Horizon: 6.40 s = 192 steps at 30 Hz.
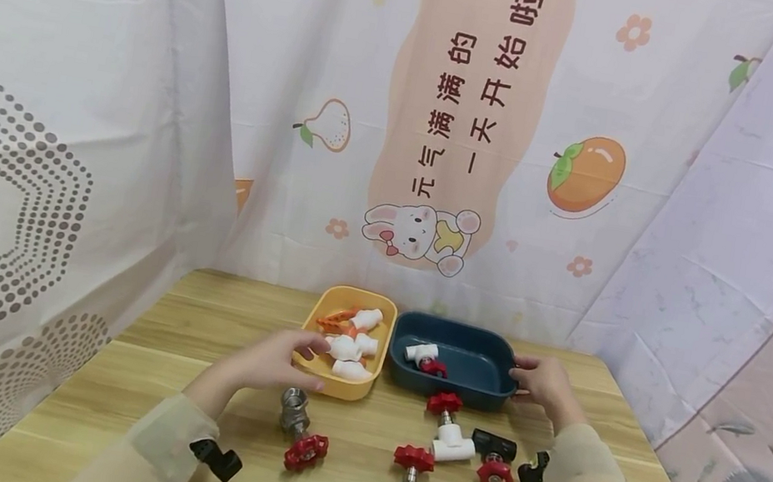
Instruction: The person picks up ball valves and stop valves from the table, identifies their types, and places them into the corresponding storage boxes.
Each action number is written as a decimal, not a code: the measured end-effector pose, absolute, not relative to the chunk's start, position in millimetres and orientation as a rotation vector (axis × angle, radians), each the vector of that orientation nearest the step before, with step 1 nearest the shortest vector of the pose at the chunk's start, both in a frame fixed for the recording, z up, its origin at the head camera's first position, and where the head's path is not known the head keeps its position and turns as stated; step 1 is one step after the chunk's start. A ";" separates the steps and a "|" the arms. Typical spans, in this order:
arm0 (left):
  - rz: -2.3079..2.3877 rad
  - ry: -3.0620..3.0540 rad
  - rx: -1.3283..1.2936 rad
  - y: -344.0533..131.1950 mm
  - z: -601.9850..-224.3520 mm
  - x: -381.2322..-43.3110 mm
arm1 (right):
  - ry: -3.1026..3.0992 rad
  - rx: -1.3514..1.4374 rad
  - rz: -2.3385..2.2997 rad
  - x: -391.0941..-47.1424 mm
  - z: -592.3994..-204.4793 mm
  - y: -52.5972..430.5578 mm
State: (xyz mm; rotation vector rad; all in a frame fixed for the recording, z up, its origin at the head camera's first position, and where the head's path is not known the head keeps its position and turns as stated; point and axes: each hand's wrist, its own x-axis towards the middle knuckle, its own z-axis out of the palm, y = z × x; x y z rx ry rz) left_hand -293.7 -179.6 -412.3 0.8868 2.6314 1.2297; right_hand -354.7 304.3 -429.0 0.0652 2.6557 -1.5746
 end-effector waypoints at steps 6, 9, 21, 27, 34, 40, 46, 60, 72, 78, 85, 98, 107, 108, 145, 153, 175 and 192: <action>1.210 2.622 0.868 -185.0 -418.8 -291.9 | 2.664 0.070 -1.560 -354.7 -427.7 303.5; 1.209 2.631 0.872 -186.9 -421.6 -292.3 | 2.665 0.071 -1.556 -354.5 -427.6 303.4; 1.193 2.598 0.923 -194.1 -425.6 -287.0 | 2.648 0.053 -1.577 -354.2 -428.6 305.0; 1.173 2.568 0.893 -198.3 -429.2 -282.0 | 2.651 0.063 -1.572 -355.0 -428.7 305.3; 1.148 2.532 0.870 -199.9 -434.2 -278.8 | 2.655 0.046 -1.569 -354.4 -428.4 304.1; 1.114 2.490 0.850 -202.0 -439.6 -278.3 | 2.651 0.043 -1.573 -354.4 -428.9 304.4; 1.134 2.432 0.835 -206.0 -445.0 -279.3 | 2.651 0.043 -1.573 -354.5 -429.3 304.4; 1.092 2.410 0.832 -206.2 -449.5 -281.3 | 2.666 0.042 -1.550 -353.9 -429.6 305.4; 1.071 2.408 0.863 -205.1 -452.0 -282.6 | 2.657 0.060 -1.564 -354.7 -431.6 306.5; 1.102 2.397 0.848 -205.6 -453.4 -283.3 | 2.659 0.075 -1.562 -355.9 -429.9 305.3; 1.119 2.388 0.850 -206.9 -455.0 -282.9 | 2.659 0.089 -1.547 -356.7 -428.1 303.9; 1.113 2.382 0.851 -206.9 -455.5 -281.7 | 2.672 0.086 -1.555 -352.8 -428.1 301.2; 1.099 2.391 0.834 -207.8 -457.7 -283.1 | 2.671 0.090 -1.552 -354.8 -428.7 301.8; 1.105 2.388 0.829 -207.7 -457.9 -283.1 | 2.672 0.091 -1.552 -354.8 -428.8 301.7; 1.218 2.474 0.944 -197.0 -458.8 -283.0 | 2.665 0.100 -1.544 -352.8 -427.0 301.4; 1.284 2.472 0.928 -191.0 -449.4 -278.1 | 2.666 0.073 -1.555 -353.6 -427.2 302.0; 1.533 2.579 0.829 -186.4 -428.6 -270.5 | 2.676 0.063 -1.557 -353.6 -429.1 302.1; 1.503 2.722 0.847 -171.5 -416.7 -271.2 | 2.653 0.075 -1.588 -350.9 -430.4 302.2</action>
